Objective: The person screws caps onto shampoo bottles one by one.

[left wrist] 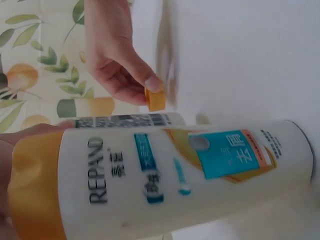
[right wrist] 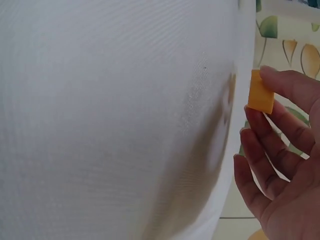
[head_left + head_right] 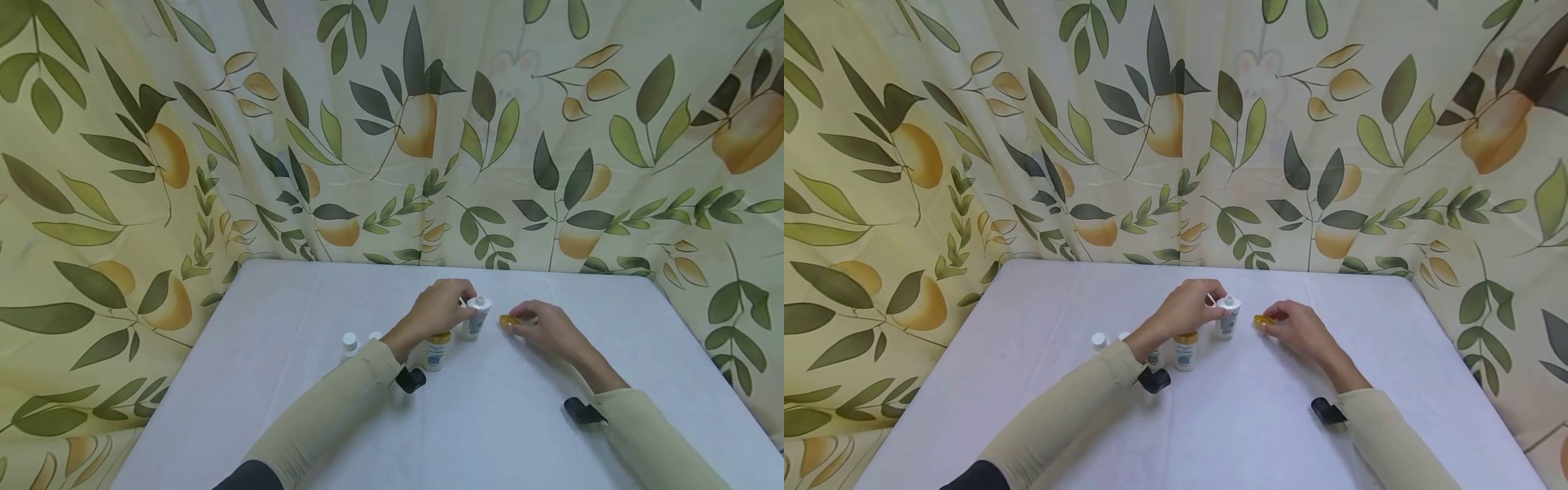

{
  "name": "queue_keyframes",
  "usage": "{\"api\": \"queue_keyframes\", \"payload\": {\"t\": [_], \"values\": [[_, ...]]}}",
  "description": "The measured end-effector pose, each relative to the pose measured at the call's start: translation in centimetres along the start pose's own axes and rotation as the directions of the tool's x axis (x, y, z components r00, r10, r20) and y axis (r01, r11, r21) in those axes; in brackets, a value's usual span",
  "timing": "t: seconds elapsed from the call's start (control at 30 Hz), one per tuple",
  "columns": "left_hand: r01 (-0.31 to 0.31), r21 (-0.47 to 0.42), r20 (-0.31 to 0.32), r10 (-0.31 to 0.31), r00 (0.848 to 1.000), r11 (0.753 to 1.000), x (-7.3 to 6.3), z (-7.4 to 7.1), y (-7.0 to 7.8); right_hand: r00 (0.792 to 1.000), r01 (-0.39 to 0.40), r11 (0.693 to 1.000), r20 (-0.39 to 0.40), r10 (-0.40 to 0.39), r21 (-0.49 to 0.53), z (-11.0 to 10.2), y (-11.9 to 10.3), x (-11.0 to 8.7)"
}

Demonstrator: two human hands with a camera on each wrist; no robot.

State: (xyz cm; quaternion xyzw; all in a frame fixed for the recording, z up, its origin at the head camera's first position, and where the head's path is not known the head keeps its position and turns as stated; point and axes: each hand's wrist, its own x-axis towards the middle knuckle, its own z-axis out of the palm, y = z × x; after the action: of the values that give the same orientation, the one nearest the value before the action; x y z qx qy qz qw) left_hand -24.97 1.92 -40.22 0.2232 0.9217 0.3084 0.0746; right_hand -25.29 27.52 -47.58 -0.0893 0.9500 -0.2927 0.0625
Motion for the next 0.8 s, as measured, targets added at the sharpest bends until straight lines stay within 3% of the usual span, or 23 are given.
{"api": "queue_keyframes", "payload": {"t": [0.2, 0.43, 0.63, 0.8], "values": [[-0.035, -0.105, -0.064, 0.029, 0.998, 0.994, -0.3, -0.4, -0.8, 0.999, 0.020, 1.000, -0.041, -0.020, 0.000, -0.2, -0.6, -0.3], [-0.104, -0.222, -0.168, 0.067, 0.983, 0.969, -1.1, -1.1, -1.6, 0.995, 0.054, 0.998, -0.080, -0.056, -0.023, -0.4, -1.7, -0.5], [-0.176, -0.343, -0.252, 0.091, 0.964, 0.922, -1.8, -1.7, -2.1, 0.991, 0.082, 0.996, -0.102, -0.085, -0.026, -0.6, -2.7, -0.7], [-0.206, -0.442, -0.283, 0.082, 0.956, 0.873, -2.2, -2.0, -2.2, 0.990, 0.089, 0.996, -0.105, -0.091, -0.029, -0.6, -3.2, -0.7]]}}
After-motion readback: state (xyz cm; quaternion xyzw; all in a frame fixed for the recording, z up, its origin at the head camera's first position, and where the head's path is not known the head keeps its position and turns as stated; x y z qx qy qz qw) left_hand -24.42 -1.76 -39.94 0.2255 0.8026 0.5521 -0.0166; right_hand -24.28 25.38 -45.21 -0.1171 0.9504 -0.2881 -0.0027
